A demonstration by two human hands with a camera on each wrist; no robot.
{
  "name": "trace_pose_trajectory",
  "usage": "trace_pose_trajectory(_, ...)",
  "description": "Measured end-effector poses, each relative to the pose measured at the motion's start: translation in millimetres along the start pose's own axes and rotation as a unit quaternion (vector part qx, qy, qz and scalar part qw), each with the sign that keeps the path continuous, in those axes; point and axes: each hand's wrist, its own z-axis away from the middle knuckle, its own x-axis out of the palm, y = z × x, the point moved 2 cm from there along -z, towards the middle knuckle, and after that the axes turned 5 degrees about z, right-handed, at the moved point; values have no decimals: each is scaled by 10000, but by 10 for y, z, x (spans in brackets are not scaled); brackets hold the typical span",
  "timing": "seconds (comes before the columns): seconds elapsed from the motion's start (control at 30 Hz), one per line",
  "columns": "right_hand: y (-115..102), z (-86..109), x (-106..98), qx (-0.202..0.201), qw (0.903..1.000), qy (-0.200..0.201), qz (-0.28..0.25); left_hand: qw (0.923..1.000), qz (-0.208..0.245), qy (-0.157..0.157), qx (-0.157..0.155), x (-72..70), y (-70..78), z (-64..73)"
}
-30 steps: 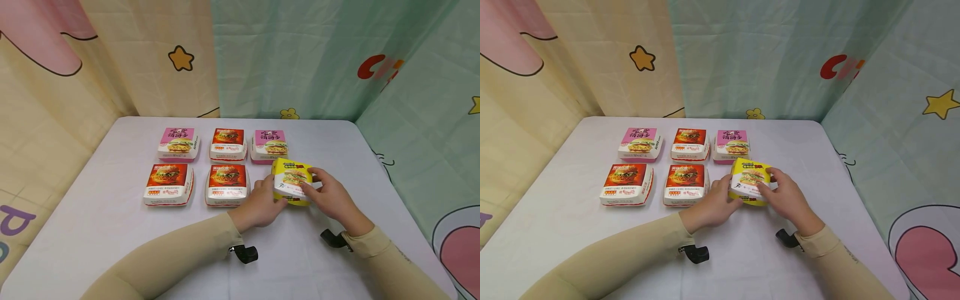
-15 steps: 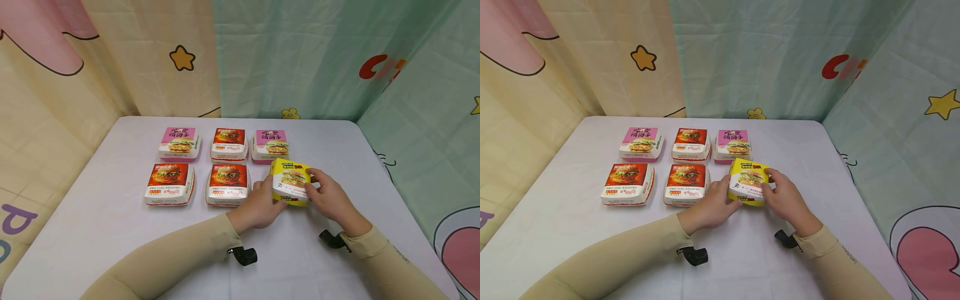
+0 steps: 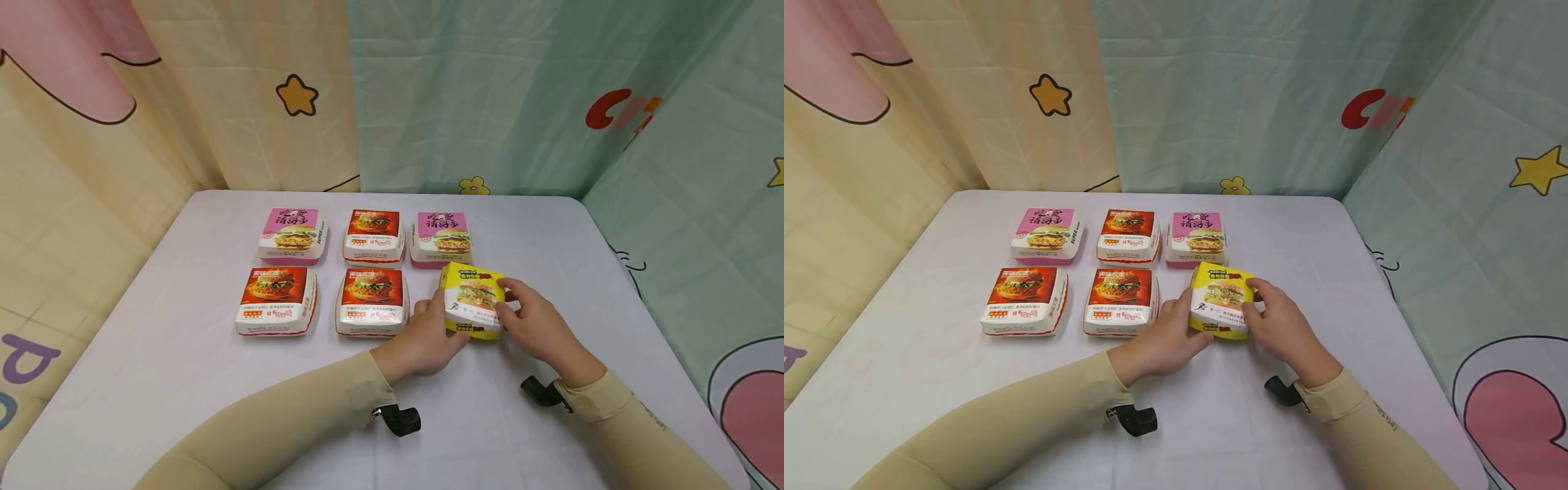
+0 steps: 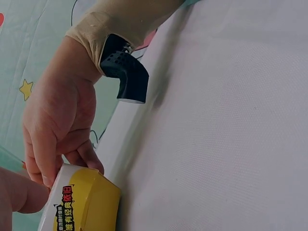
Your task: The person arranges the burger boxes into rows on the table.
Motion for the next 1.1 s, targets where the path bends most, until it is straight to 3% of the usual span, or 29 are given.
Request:
trace_pose_trajectory(0.87,-25,13,-11,56,9998,-86,175,9999,54,-59,-64,50,-42,10)
trace_pose_trajectory(1.1,-33,0,-23,-27,9993,-277,259,9999,90,-42,-51,50,-34,27)
